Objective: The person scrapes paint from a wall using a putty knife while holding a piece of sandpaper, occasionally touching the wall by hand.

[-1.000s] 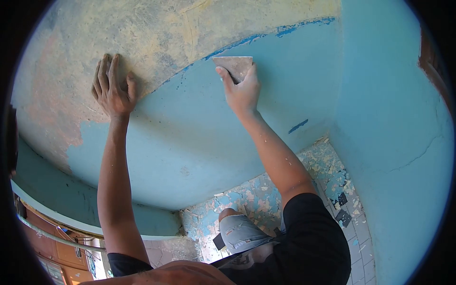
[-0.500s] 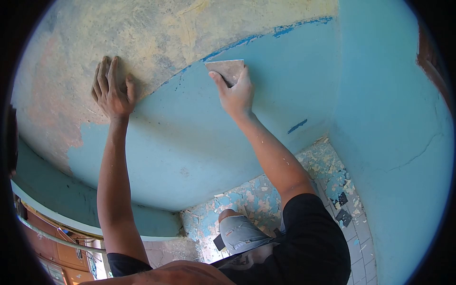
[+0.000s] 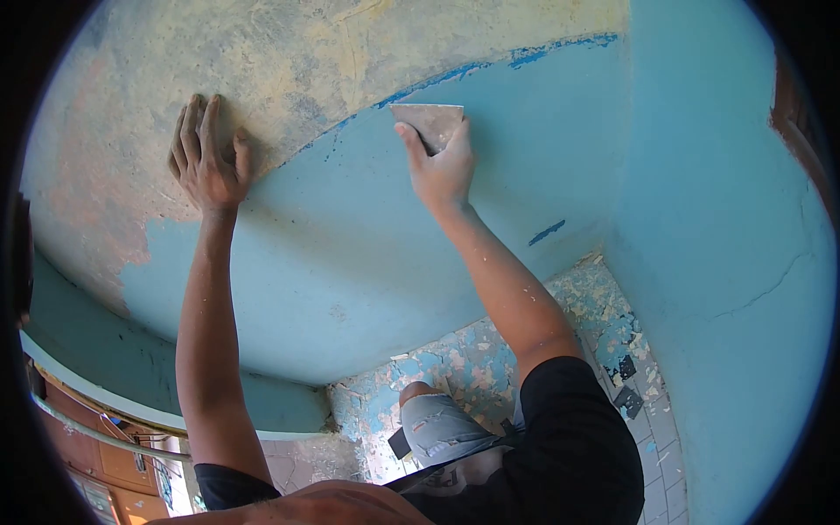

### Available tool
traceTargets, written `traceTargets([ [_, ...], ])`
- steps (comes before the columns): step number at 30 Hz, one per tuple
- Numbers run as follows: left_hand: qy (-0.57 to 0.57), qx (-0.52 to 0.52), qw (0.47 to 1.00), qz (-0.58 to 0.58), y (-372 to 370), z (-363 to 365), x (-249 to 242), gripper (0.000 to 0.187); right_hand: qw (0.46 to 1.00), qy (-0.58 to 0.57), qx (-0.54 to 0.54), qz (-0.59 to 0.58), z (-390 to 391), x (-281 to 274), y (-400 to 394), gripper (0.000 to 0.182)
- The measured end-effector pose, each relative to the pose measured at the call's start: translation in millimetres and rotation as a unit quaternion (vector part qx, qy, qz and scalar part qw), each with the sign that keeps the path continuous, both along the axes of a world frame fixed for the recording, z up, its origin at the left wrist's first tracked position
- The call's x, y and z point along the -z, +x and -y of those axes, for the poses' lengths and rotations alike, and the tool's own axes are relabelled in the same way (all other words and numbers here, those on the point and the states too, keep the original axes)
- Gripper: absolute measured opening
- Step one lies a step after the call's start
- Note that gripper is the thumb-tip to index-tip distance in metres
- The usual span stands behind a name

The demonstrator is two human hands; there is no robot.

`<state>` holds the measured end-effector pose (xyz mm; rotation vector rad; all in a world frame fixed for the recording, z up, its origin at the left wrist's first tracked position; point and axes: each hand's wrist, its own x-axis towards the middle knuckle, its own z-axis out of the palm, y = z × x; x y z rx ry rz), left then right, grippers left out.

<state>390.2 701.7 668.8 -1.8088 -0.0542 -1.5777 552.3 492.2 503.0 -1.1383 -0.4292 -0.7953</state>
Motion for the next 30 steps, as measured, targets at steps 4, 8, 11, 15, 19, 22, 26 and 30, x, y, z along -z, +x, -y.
traceTargets([
  [4,-0.006,-0.005,1.000,-0.009,-1.2,-0.5,4.4,0.053,0.996,-0.086,-0.004,-0.004,8.2,-1.3,5.3,0.059],
  [8,-0.018,-0.014,1.000,-0.008,-1.0,-1.5,4.1,0.054,0.992,0.058,-0.094,-0.065,-3.7,-2.1,2.2,0.056],
  [11,-0.017,0.009,1.000,-0.013,-1.5,-1.0,4.5,0.055,0.998,-0.050,0.019,0.021,1.0,0.6,-4.5,0.055],
  [15,-0.015,-0.006,1.000,-0.013,-3.1,-2.4,2.8,0.056,0.998,0.019,-0.058,-0.030,-4.4,-1.2,-1.2,0.063],
  [19,-0.021,0.001,1.000,-0.017,-1.6,1.3,4.9,0.056,0.999,-0.041,0.007,0.013,-4.0,4.0,-1.9,0.061],
  [22,-0.021,-0.008,1.000,-0.013,-3.0,-1.1,3.9,0.056,0.993,0.039,-0.079,-0.074,-6.6,1.4,2.1,0.061],
  [26,-0.021,0.005,1.000,-0.013,-2.1,-0.4,4.4,0.055,0.999,-0.039,0.017,0.016,-11.3,6.5,-7.6,0.063],
  [30,-0.025,-0.010,1.000,-0.013,-3.9,-1.5,4.6,0.056,0.997,0.028,-0.062,-0.025,-9.4,-2.2,-7.2,0.065],
])
